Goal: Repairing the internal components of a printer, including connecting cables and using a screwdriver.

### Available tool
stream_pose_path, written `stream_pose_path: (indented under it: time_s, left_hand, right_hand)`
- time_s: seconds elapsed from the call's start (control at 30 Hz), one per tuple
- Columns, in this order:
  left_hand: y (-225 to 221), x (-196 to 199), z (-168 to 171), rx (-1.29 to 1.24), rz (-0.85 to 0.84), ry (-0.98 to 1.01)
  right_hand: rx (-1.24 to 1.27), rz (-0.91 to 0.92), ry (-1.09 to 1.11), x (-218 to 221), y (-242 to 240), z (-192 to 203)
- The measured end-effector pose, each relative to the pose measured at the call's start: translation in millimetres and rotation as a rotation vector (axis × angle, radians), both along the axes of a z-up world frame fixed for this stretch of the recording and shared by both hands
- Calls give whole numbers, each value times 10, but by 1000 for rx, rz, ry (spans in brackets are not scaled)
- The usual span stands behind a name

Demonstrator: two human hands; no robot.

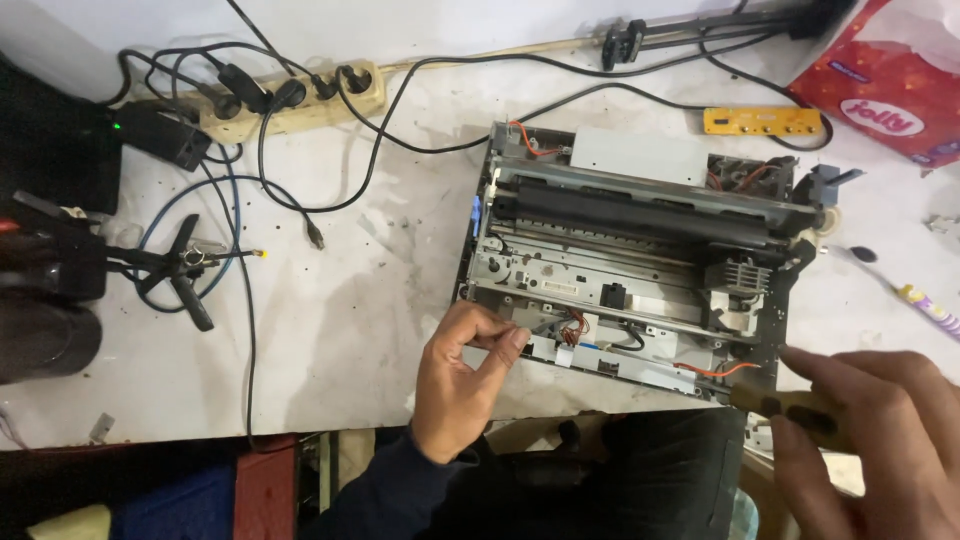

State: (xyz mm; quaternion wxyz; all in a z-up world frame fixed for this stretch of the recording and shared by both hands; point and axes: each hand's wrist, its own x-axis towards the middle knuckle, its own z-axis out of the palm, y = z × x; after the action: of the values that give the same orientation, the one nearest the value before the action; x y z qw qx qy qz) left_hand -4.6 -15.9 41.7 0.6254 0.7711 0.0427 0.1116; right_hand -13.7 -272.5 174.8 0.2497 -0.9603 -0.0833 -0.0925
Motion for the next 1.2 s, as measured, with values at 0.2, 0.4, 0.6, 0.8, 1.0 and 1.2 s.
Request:
stream_pose_path:
  time_s: [0.2, 0.4, 0.6, 0.8, 1.0, 1.2]
  left_hand:
    - [0, -6, -3, 46, 13, 18]
    - [9, -13, 0, -2, -24, 2]
    - [15, -6, 41, -14, -43, -15]
    - [39, -10, 24, 20, -50, 29]
    - [47, -30, -2, 38, -28, 89]
    - [7, -42, 18, -68, 15, 178]
  right_hand:
    - [153, -84, 1, -31, 79, -94]
    - [148, -69, 9, -28, 15, -124]
    - [85, -25, -96, 18, -23, -141]
    - [-440, 333, -204, 243, -194, 163]
    - [-630, 398, -349, 247, -173, 165]
    - [-476, 355, -212, 188, -112, 155]
